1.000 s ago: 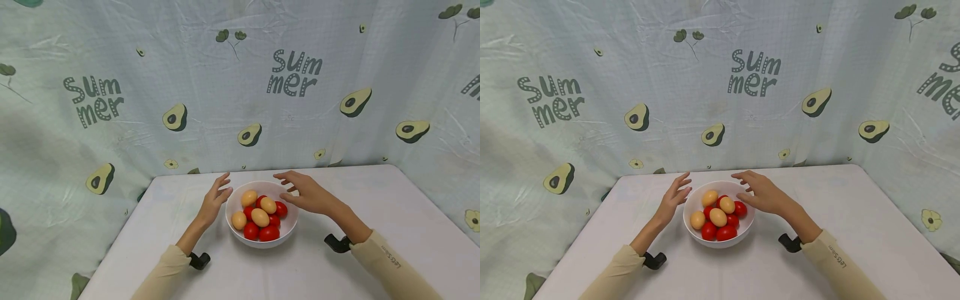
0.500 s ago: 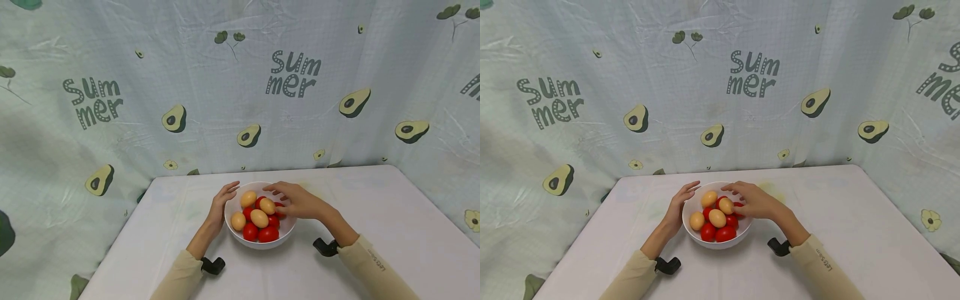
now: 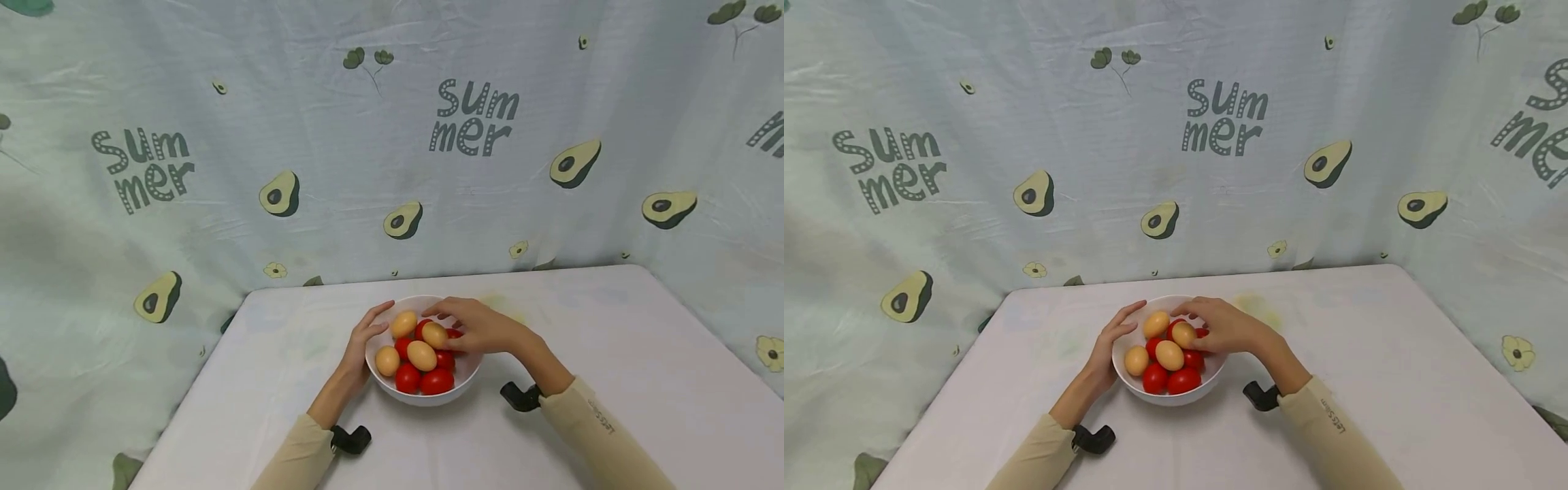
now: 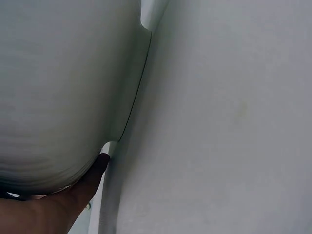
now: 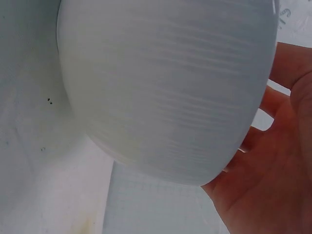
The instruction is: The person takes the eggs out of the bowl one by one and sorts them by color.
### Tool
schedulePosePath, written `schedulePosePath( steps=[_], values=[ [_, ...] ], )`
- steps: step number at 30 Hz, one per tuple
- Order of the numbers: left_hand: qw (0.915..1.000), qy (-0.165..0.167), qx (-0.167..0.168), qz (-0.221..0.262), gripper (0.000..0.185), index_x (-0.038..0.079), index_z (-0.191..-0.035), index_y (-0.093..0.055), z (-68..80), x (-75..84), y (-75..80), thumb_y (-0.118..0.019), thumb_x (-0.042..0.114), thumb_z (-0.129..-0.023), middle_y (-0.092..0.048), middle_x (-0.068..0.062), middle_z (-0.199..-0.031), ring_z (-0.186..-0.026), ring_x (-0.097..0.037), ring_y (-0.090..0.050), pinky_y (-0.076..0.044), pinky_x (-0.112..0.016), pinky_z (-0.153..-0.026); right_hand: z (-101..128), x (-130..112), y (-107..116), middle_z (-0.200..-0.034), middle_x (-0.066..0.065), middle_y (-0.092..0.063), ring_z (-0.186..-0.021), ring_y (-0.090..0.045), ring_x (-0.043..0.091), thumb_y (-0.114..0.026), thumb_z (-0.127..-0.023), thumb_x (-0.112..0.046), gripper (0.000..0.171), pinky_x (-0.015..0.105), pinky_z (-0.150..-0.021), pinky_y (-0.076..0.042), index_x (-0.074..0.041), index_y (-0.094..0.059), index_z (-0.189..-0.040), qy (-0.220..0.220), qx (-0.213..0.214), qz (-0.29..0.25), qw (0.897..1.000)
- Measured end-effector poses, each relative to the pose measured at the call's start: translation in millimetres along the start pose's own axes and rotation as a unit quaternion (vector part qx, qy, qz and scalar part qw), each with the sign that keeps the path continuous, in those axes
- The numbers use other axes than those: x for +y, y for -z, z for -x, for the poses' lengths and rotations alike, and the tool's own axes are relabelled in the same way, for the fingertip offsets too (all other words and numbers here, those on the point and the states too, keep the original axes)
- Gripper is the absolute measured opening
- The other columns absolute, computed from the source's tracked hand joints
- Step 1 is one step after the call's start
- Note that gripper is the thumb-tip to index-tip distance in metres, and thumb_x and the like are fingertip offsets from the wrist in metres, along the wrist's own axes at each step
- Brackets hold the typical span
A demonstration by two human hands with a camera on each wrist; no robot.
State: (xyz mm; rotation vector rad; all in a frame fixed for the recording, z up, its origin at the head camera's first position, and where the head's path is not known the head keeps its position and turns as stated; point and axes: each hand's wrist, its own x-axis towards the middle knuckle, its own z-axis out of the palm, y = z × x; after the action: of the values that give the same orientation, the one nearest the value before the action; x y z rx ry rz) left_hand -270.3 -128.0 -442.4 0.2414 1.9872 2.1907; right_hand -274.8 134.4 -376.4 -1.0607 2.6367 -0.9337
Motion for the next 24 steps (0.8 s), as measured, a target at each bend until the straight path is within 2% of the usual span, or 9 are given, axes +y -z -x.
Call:
schedulePosePath(
  steps=[3, 7, 15, 20, 24],
  values=[
    [0.9999, 0.001, 0.002, 0.014, 0.057, 0.02, -0.156, -0.044, 2.4, -2.8, 1.8, -0.044, 0.02, -0.099, -0.028, -0.005, -0.169, -0.156, -0.032, -0.025, -0.015, -0.057, -0.13, -3.0, -0.4, -2.4, -0.136, 0.008, -0.065, -0.122, -0.061, 0.028, -0.073, -0.092, -0.012, 0.049, 0.041, -0.096, -0.06, -0.011, -0.061, -0.139, 0.009, -0.006, 0.003, 1.0],
    [0.9997, -0.004, -0.013, 0.02, 0.059, 0.021, -0.158, -0.04, 2.3, -4.5, 2.4, -0.042, 0.019, -0.1, -0.024, -0.003, -0.171, -0.159, -0.032, -0.02, -0.012, -0.057, -0.13, -2.7, -1.1, -2.7, -0.136, 0.006, -0.065, -0.12, -0.062, 0.025, -0.072, -0.09, -0.009, 0.047, 0.042, -0.096, -0.06, -0.012, -0.064, -0.136, 0.013, -0.007, 0.009, 1.0],
    [0.9994, -0.005, -0.034, -0.008, 0.058, 0.028, -0.158, -0.04, 2.7, -7.1, 5.8, -0.042, 0.023, -0.1, -0.024, 0.0, -0.17, -0.159, -0.03, -0.018, -0.011, -0.059, -0.13, -2.1, -0.4, -2.0, -0.134, 0.006, -0.067, -0.115, -0.063, 0.024, -0.071, -0.09, -0.005, 0.04, 0.042, -0.095, -0.06, -0.014, -0.069, -0.129, 0.019, -0.014, 0.025, 0.999],
    [0.9985, -0.022, -0.048, -0.016, 0.057, 0.024, -0.158, -0.039, 2.3, -6.7, 7.3, -0.039, 0.022, -0.101, -0.025, -0.004, -0.17, -0.159, -0.031, -0.02, -0.011, -0.058, -0.13, -3.8, -0.2, -3.5, -0.133, 0.005, -0.067, -0.115, -0.062, 0.023, -0.071, -0.088, -0.003, 0.042, 0.042, -0.096, -0.059, -0.015, -0.07, -0.128, 0.017, -0.015, 0.038, 0.999],
    [0.9982, -0.031, -0.046, -0.02, 0.056, 0.02, -0.157, -0.04, 1.8, -6.9, 8.4, -0.037, 0.021, -0.102, -0.028, -0.006, -0.169, -0.157, -0.031, -0.023, -0.013, -0.056, -0.13, -5.9, -0.2, -6.1, -0.136, 0.005, -0.066, -0.116, -0.06, 0.023, -0.071, -0.088, -0.003, 0.046, 0.043, -0.099, -0.058, -0.013, -0.069, -0.132, 0.018, -0.021, 0.036, 0.999]
  ],
)
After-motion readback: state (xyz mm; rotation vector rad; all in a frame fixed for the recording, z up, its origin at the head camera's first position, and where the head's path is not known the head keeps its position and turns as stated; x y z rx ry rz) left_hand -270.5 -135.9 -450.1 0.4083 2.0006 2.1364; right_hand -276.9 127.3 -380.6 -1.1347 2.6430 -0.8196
